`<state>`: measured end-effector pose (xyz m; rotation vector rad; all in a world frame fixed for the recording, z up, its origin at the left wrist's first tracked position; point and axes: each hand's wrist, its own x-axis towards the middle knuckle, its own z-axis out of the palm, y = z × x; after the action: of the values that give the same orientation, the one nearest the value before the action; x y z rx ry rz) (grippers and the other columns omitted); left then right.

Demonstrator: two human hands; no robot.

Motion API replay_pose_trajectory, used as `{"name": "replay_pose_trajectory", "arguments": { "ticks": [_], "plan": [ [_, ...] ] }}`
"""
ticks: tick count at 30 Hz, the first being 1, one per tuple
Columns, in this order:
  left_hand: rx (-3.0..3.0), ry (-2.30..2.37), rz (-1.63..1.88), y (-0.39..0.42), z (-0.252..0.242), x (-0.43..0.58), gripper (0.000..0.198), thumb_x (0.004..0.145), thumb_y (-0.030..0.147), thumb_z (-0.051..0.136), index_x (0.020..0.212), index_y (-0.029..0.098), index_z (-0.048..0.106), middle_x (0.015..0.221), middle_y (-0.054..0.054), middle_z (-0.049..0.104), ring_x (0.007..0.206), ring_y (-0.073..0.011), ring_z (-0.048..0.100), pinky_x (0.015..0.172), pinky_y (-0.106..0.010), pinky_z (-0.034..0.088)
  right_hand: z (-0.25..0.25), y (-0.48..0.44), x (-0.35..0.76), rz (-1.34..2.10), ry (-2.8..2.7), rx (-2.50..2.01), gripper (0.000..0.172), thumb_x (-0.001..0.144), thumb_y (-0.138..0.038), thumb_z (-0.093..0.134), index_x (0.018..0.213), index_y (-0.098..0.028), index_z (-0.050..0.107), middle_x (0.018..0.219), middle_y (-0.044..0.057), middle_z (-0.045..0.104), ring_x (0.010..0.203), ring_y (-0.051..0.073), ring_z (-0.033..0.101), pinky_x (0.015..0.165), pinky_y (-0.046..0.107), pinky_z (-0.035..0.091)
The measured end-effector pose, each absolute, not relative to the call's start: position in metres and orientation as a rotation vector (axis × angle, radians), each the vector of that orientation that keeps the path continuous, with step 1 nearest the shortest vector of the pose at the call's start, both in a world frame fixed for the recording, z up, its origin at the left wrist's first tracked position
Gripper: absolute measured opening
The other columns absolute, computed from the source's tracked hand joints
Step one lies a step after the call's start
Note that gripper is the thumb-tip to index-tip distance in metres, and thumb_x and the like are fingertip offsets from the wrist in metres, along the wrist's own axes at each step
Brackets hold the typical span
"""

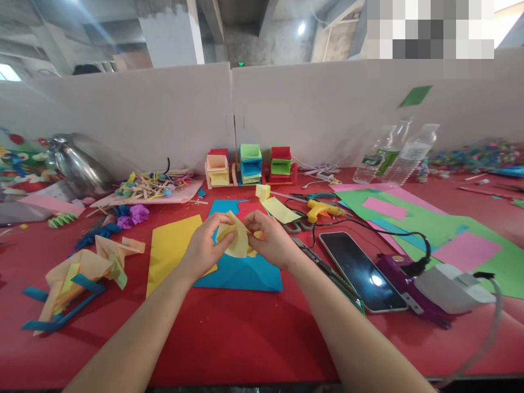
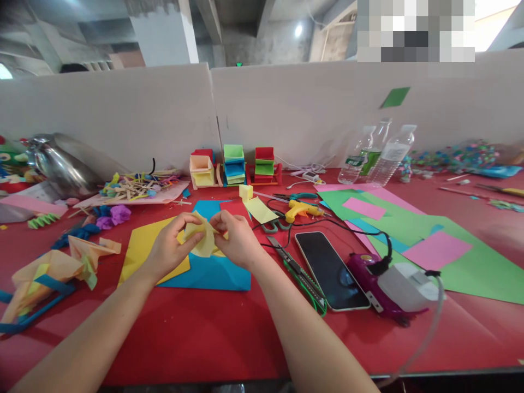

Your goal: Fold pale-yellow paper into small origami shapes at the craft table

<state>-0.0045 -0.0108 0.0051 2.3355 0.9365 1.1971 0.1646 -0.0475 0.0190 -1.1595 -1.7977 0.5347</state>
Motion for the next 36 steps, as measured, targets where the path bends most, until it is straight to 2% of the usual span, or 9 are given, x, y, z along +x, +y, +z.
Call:
{"name": "replay_pose_trajectory", "arguments": {
  "ticks": [5, 8, 12, 19, 22, 27, 30, 33, 36],
  "plan": [
    [2.077, 0.708, 1.354, -0.01, 0.004, -0.006, 0.035, 0.083, 0.031, 0.051, 0.116, 0.023, 0.042, 0.116, -0.009, 0.056, 0.096, -0.0181, 0.058, 0.083, -0.034, 0.047, 0.019, -0.047, 0.167, 0.56, -1.734, -1.154, 0.018, 0.069, -0.005, 0.047, 0.08, -0.019, 0.047, 0.074, 0.0, 0.063, 0.069, 0.013, 0.062, 0.06, 0.023, 0.045],
    [2.017, 0.752, 1.286, -0.008, 0.003, -0.005, 0.05, 0.079, 0.028, 0.056, 0.125, 0.023, 0.036, 0.11, -0.008, 0.061, 0.093, -0.0189, 0.06, 0.08, -0.034, 0.048, 0.02, -0.048, 0.167, 0.539, -1.742, -1.161, 0.018, 0.07, -0.006, 0.047, 0.081, -0.02, 0.047, 0.076, 0.0, 0.065, 0.069, 0.013, 0.063, 0.063, 0.025, 0.045],
    [2.152, 0.997, 1.064, -0.006, 0.001, -0.003, 0.019, 0.08, 0.024, 0.048, 0.094, 0.019, 0.06, 0.081, -0.002, 0.066, 0.07, -0.0166, 0.061, 0.061, -0.026, 0.047, 0.019, -0.048, 0.163, 0.262, -1.868, -1.257, 0.023, 0.067, -0.003, 0.047, 0.08, -0.021, 0.047, 0.078, 0.001, 0.067, 0.076, 0.016, 0.062, 0.078, 0.031, 0.041],
    [2.154, 1.162, 1.021, -0.005, -0.003, -0.002, 0.02, 0.082, 0.028, 0.045, 0.07, 0.017, 0.057, 0.054, 0.003, 0.052, 0.049, -0.0128, 0.05, 0.044, -0.022, 0.036, 0.012, -0.047, 0.156, 0.074, -2.007, -1.267, 0.021, 0.071, -0.002, 0.045, 0.082, -0.02, 0.047, 0.081, 0.002, 0.067, 0.075, 0.016, 0.059, 0.082, 0.032, 0.037],
    [2.151, 1.146, 1.012, -0.005, -0.007, 0.0, 0.019, 0.084, 0.029, 0.043, 0.078, 0.017, 0.057, 0.061, 0.001, 0.057, 0.055, -0.0147, 0.055, 0.048, -0.023, 0.04, 0.011, -0.047, 0.157, 0.107, -1.992, -1.282, 0.02, 0.072, -0.003, 0.046, 0.081, -0.02, 0.047, 0.079, 0.002, 0.067, 0.076, 0.017, 0.059, 0.082, 0.031, 0.037],
    [2.104, 0.901, 1.626, -0.009, -0.006, 0.001, 0.035, 0.083, 0.025, 0.05, 0.115, 0.021, 0.036, 0.117, -0.011, 0.052, 0.101, -0.0199, 0.056, 0.078, -0.034, 0.047, 0.013, -0.047, 0.159, 0.211, -1.904, -1.297, 0.026, 0.07, -0.001, 0.047, 0.087, -0.02, 0.048, 0.078, 0.001, 0.068, 0.077, 0.016, 0.062, 0.082, 0.031, 0.038],
    [2.404, 0.825, 1.914, -0.014, 0.006, -0.004, 0.02, 0.077, 0.017, 0.058, 0.094, 0.022, 0.05, 0.102, -0.005, 0.057, 0.098, -0.0197, 0.054, 0.087, -0.038, 0.042, 0.013, -0.047, 0.16, 0.276, -1.865, -1.312, 0.035, 0.072, -0.003, 0.047, 0.102, -0.019, 0.047, 0.073, 0.0, 0.067, 0.074, 0.016, 0.063, 0.077, 0.029, 0.04],
    [2.853, 0.837, 1.602, -0.017, 0.016, -0.007, 0.003, 0.078, 0.021, 0.06, 0.08, 0.023, 0.061, 0.081, -0.001, 0.064, 0.085, -0.0198, 0.054, 0.081, -0.035, 0.042, 0.013, -0.047, 0.16, 0.268, -1.859, -1.346, 0.045, 0.072, -0.004, 0.048, 0.115, -0.016, 0.043, 0.07, -0.001, 0.066, 0.074, 0.016, 0.063, 0.077, 0.029, 0.041],
    [2.937, 0.952, 1.406, -0.017, 0.018, -0.006, 0.012, 0.077, 0.028, 0.063, 0.086, 0.022, 0.066, 0.088, -0.002, 0.068, 0.089, -0.0232, 0.052, 0.082, -0.037, 0.041, 0.011, -0.046, 0.161, 0.219, -1.869, -1.373, 0.05, 0.071, -0.005, 0.049, 0.12, -0.014, 0.041, 0.073, 0.0, 0.068, 0.078, 0.017, 0.064, 0.083, 0.032, 0.038]
  ]
}}
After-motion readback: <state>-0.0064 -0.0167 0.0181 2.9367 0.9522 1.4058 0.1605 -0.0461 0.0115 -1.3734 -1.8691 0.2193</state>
